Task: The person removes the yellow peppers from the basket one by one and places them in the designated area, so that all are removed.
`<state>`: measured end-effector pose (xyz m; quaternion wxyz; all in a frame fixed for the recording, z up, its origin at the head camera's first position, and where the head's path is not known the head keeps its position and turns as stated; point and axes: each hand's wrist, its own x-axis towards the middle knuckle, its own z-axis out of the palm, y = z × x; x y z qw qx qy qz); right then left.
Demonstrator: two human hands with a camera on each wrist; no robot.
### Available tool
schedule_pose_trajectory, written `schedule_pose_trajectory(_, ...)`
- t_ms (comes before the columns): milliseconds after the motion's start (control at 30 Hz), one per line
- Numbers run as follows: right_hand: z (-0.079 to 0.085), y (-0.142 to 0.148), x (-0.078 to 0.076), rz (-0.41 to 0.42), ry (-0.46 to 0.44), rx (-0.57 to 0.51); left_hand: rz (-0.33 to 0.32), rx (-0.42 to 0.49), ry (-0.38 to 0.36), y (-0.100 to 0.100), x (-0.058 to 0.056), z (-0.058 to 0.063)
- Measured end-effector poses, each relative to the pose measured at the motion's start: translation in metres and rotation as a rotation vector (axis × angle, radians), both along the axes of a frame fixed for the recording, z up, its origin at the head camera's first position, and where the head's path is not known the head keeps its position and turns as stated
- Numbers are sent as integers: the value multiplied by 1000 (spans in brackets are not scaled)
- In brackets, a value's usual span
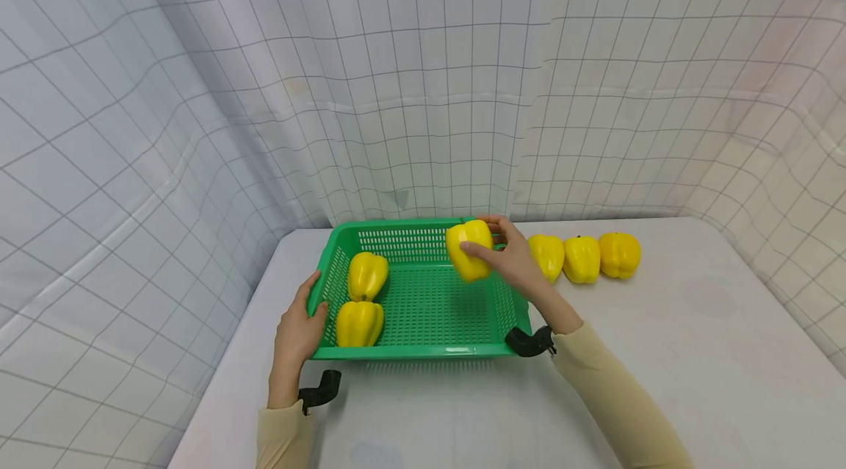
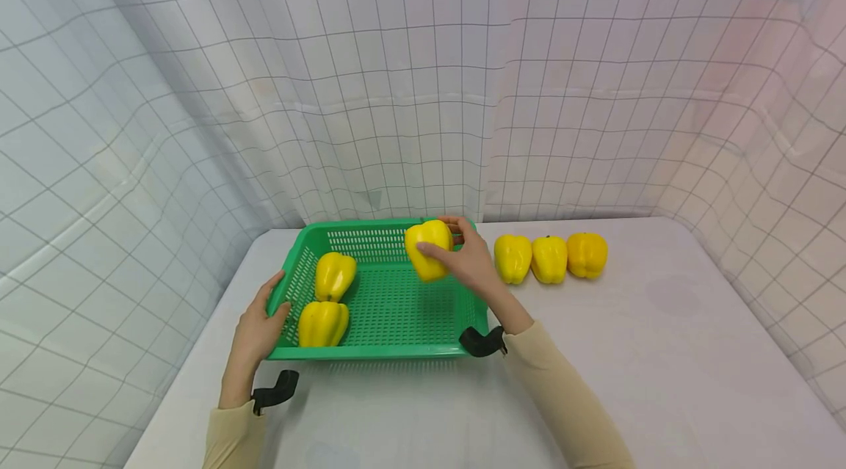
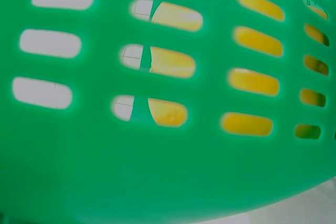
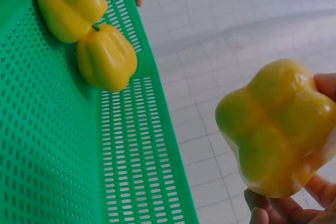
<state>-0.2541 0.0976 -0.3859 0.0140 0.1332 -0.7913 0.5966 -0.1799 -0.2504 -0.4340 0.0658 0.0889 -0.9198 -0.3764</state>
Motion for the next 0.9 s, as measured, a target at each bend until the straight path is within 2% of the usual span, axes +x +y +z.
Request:
schedule_pose_trajectory(333, -1, 19, 9, -114, -9, -84, 2, 6, -1, 0, 0, 0)
schedule_pose_trajectory(567, -4, 35, 9, -205, -32, -149, 0, 5, -2, 0, 0, 1)
schedule_pose_trajectory(900, -7, 61, 16, -320, 10, -230, 0, 5, -16, 0, 0, 1)
